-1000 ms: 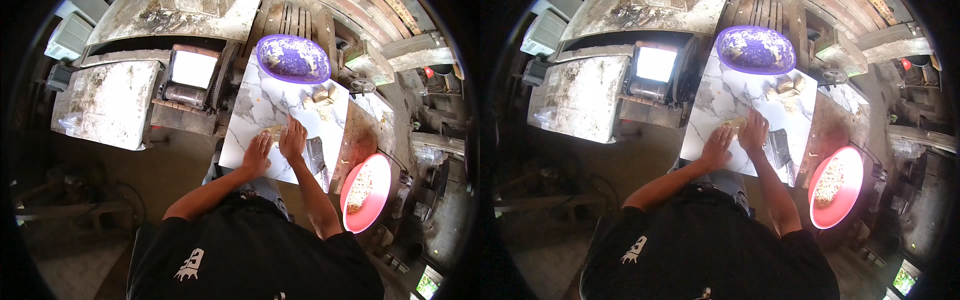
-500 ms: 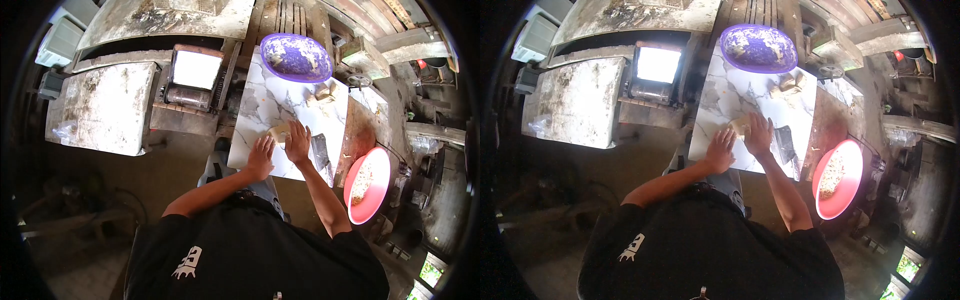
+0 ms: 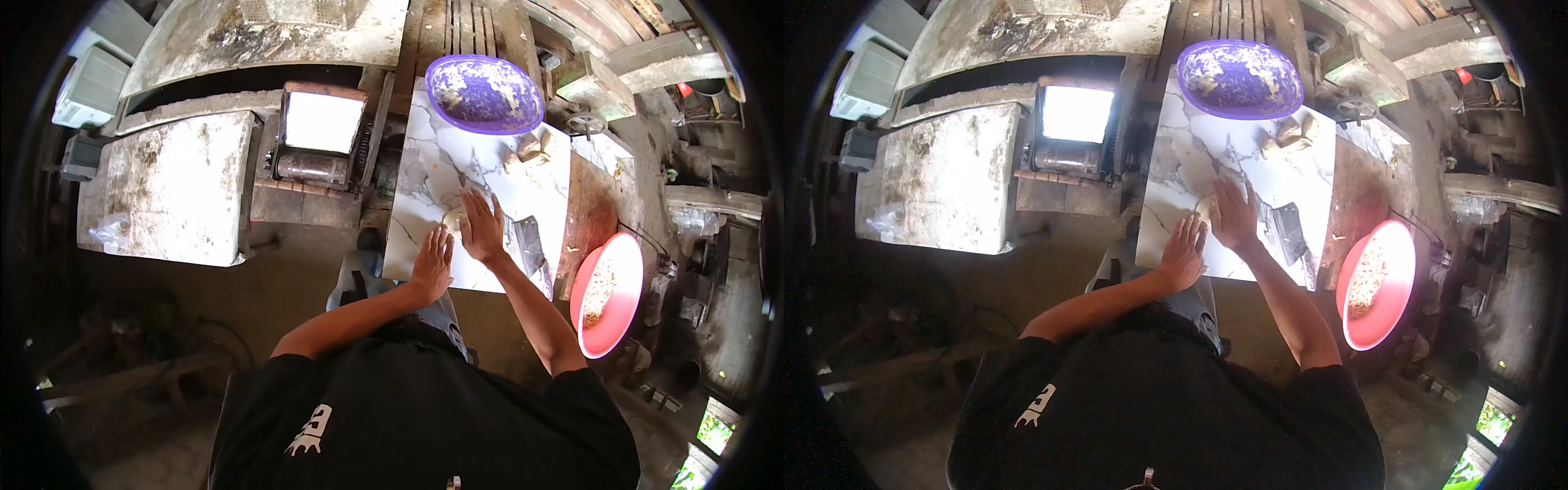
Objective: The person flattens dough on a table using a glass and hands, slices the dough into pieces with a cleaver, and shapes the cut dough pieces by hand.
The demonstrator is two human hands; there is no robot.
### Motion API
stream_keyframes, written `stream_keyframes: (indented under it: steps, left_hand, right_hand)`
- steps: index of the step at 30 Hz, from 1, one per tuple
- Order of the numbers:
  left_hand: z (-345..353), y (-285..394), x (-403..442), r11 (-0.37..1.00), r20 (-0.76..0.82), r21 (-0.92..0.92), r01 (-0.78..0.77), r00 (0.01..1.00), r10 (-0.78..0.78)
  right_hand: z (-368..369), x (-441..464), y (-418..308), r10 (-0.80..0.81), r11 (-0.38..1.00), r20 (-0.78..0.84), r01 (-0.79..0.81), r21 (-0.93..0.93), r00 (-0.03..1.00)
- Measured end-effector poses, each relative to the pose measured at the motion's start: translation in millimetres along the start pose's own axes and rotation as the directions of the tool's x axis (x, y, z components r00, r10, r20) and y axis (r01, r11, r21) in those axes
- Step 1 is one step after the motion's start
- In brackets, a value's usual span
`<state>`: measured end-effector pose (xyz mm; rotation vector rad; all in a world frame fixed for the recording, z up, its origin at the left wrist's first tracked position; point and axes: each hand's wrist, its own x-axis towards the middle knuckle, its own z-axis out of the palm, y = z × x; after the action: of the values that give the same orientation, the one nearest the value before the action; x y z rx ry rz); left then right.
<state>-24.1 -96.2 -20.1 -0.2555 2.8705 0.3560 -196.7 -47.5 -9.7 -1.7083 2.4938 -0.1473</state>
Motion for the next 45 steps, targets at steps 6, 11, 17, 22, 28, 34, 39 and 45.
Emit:
stream_keyframes:
  steps: [6,11,17,22,28,34,39,45]
  left_hand:
    - [-2.7,-3.4,-0.4,0.999,0.022,0.034,-0.004,1.000,0.003]
    - [-6.8,-0.5,1.0,0.999,0.049,0.049,0.019,0.999,-0.021]
    - [-12.5,-4.6,-0.4,0.999,0.160,0.022,0.027,0.987,-0.030]
    - [-13.0,-5.4,-4.1,0.998,0.143,0.034,0.053,0.988,-0.058]
    - [-14.6,-6.9,1.2,0.998,0.223,0.003,0.063,0.973,-0.062]
    - [-5.9,1.6,4.8,0.993,0.265,0.040,0.108,0.957,-0.115]
    - [0.1,-2.7,6.6,0.990,0.247,-0.052,0.133,0.962,-0.116]
    - [-5.6,-48.6,-14.6,0.933,0.128,-0.357,0.041,0.992,0.005]
  right_hand:
    - [-5.8,56.6,-3.2,0.086,0.993,0.006,-0.087,0.081,0.996]
    - [1.8,57.6,-7.5,0.069,0.994,-0.009,-0.068,0.087,0.998]
    - [-1.4,-0.6,-19.3,-0.117,0.991,0.013,0.116,0.067,0.993]
    - [-5.3,75.6,-18.1,-0.031,0.995,0.014,0.030,0.094,0.999]
    - [-5.5,18.3,-29.2,-0.172,0.983,0.024,0.170,0.077,0.985]
    - [-10.6,54.3,-31.7,-0.176,0.979,-0.076,0.182,0.093,0.982]
    - [-1.5,65.2,-33.2,-0.089,0.984,-0.037,0.094,0.154,0.995]
    - [-2.5,-29.5,-57.0,-0.167,0.984,-0.027,0.168,0.050,0.986]
